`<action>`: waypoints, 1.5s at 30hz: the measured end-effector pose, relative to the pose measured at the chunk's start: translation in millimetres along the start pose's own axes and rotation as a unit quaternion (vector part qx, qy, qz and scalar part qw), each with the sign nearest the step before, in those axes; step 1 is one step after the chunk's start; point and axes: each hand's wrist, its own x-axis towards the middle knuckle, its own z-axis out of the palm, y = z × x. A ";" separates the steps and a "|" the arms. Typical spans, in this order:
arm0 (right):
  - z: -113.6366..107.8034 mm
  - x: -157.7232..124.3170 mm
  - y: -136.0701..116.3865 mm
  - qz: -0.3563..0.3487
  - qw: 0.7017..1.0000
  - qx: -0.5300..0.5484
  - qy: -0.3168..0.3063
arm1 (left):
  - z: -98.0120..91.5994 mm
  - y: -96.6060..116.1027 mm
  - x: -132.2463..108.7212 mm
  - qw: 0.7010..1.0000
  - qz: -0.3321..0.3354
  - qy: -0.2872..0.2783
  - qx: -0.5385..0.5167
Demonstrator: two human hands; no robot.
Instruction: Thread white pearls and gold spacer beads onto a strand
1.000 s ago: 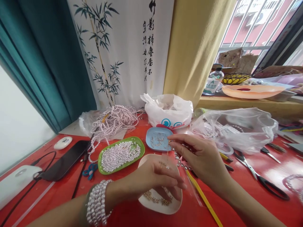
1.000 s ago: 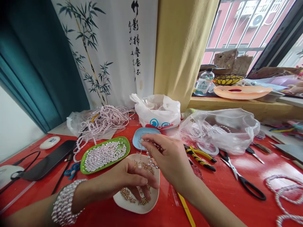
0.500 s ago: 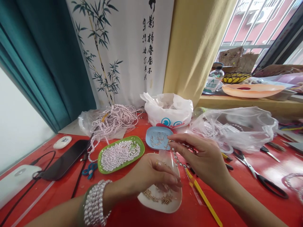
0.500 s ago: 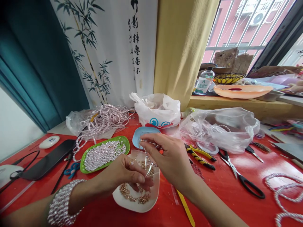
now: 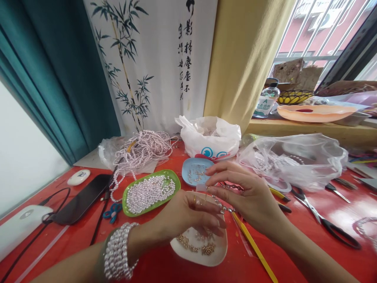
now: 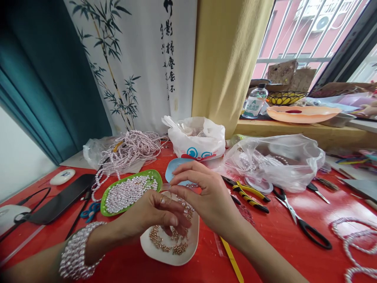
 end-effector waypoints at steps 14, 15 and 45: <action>-22.1 5.4 15.2 0.154 0.986 -0.025 -0.051 | -13.8 -1.9 9.7 0.997 0.052 0.058 -0.024; -21.4 5.1 15.0 0.159 0.986 -0.022 -0.047 | -14.4 -2.2 10.3 0.996 0.052 0.060 -0.029; -6.4 2.0 41.5 0.002 0.960 -0.272 0.072 | -25.4 -7.3 18.6 0.969 0.080 0.171 -0.157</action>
